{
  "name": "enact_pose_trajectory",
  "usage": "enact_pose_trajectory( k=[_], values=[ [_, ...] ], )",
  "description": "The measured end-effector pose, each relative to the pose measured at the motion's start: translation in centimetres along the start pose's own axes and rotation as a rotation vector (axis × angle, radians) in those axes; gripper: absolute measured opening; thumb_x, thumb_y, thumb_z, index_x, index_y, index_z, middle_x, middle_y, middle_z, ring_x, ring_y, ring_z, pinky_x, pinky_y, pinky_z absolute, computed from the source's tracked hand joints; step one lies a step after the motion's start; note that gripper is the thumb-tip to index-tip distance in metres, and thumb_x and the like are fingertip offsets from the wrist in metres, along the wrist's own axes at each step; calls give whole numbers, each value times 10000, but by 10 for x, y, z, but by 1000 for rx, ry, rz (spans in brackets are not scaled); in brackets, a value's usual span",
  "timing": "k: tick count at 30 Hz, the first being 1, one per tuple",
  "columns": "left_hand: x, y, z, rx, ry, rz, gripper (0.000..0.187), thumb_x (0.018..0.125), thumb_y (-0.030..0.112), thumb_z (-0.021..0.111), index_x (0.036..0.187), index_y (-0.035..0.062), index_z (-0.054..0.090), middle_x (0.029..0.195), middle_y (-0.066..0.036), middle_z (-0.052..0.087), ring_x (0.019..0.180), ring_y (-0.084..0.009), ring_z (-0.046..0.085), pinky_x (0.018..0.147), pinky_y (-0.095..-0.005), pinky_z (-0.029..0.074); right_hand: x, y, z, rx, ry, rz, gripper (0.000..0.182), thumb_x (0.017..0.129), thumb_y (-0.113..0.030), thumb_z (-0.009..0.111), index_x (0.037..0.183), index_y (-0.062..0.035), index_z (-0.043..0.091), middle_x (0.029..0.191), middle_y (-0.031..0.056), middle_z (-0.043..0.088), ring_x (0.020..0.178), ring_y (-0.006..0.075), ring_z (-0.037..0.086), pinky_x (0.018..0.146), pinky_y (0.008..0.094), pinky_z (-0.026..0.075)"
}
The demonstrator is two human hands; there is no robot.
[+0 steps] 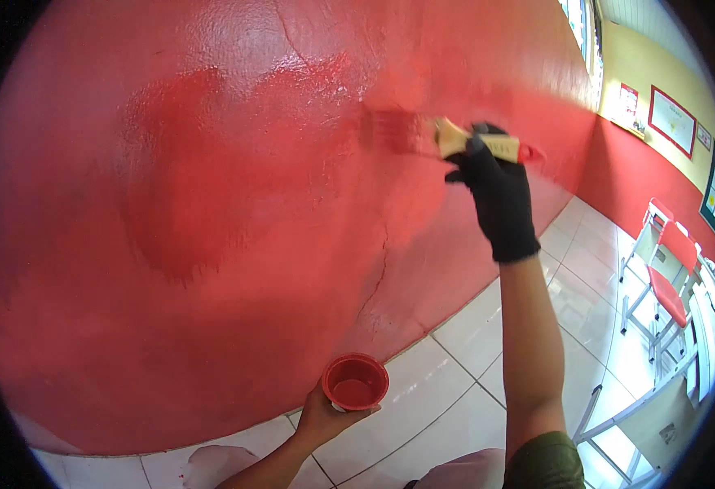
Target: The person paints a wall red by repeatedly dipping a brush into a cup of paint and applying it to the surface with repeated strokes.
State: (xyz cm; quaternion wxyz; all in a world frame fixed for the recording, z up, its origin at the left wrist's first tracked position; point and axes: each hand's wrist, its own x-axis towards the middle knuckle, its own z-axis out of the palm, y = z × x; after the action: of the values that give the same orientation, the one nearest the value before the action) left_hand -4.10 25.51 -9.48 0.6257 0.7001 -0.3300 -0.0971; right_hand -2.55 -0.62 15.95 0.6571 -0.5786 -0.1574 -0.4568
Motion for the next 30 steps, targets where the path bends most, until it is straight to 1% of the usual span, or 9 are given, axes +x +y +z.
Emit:
enact_pose_trajectory(
  k=[6,8,10,13,15,17,24,28,30],
  values=[
    [-1,6,-3,-23,12,8,756,602,224,881,1222,61,479,1180,-83,578,1100,-202,562,894,-342,493,62,-19,3,-248,18,-378,195,877,-84,612,1052,-2,588,941,74,632,860,179,647,698,300,540],
    [-1,4,-3,-40,7,2,757,600,220,882,1222,62,479,1178,-80,579,1101,-201,561,898,-341,492,60,-10,3,-516,-11,-679,203,894,-54,585,1092,-7,577,991,70,628,887,173,637,734,292,527],
    [0,3,-4,-54,6,-26,784,583,240,894,1226,70,479,1202,-75,563,1118,-199,544,911,-349,483,31,11,9,-791,-217,-876,184,846,16,614,1026,0,651,1027,106,662,964,183,625,866,302,477],
    [0,1,-3,-49,0,-45,782,584,231,894,1227,71,479,1200,-75,565,1117,-197,545,905,-346,488,-31,14,22,-767,-453,-562,181,802,5,664,983,-2,653,1002,145,658,944,255,635,856,309,490],
    [-1,0,-4,-48,8,-17,778,593,233,888,1229,68,473,1194,-79,569,1113,-200,551,909,-344,487,-35,10,13,-725,-499,-637,177,805,5,662,980,2,633,989,113,658,889,218,638,816,295,505],
    [-2,0,-2,-46,9,2,774,601,235,882,1232,66,466,1187,-83,573,1108,-202,556,913,-341,486,-19,-1,9,-471,-252,-246,192,826,1,638,1016,-2,608,977,68,648,823,169,632,757,281,517],
    [0,7,-1,-29,-17,0,775,601,253,882,1228,63,467,1185,-86,573,1103,-207,559,904,-347,487,78,-21,8,-502,-24,-653,171,869,-8,586,1035,20,614,1012,53,645,882,140,614,790,280,504],
    [-1,8,-1,-20,-16,-22,782,576,231,898,1218,68,483,1188,-76,571,1104,-193,552,911,-347,488,7,9,15,-810,-462,-802,198,813,40,642,1006,-2,644,1016,120,661,948,212,634,852,307,493],
    [-1,5,0,-45,-9,8,772,585,234,892,1216,64,480,1183,-82,572,1102,-200,555,905,-347,488,-28,-1,24,-665,-497,-496,176,802,47,644,971,-6,640,997,120,656,905,213,639,823,302,503]
  ],
)
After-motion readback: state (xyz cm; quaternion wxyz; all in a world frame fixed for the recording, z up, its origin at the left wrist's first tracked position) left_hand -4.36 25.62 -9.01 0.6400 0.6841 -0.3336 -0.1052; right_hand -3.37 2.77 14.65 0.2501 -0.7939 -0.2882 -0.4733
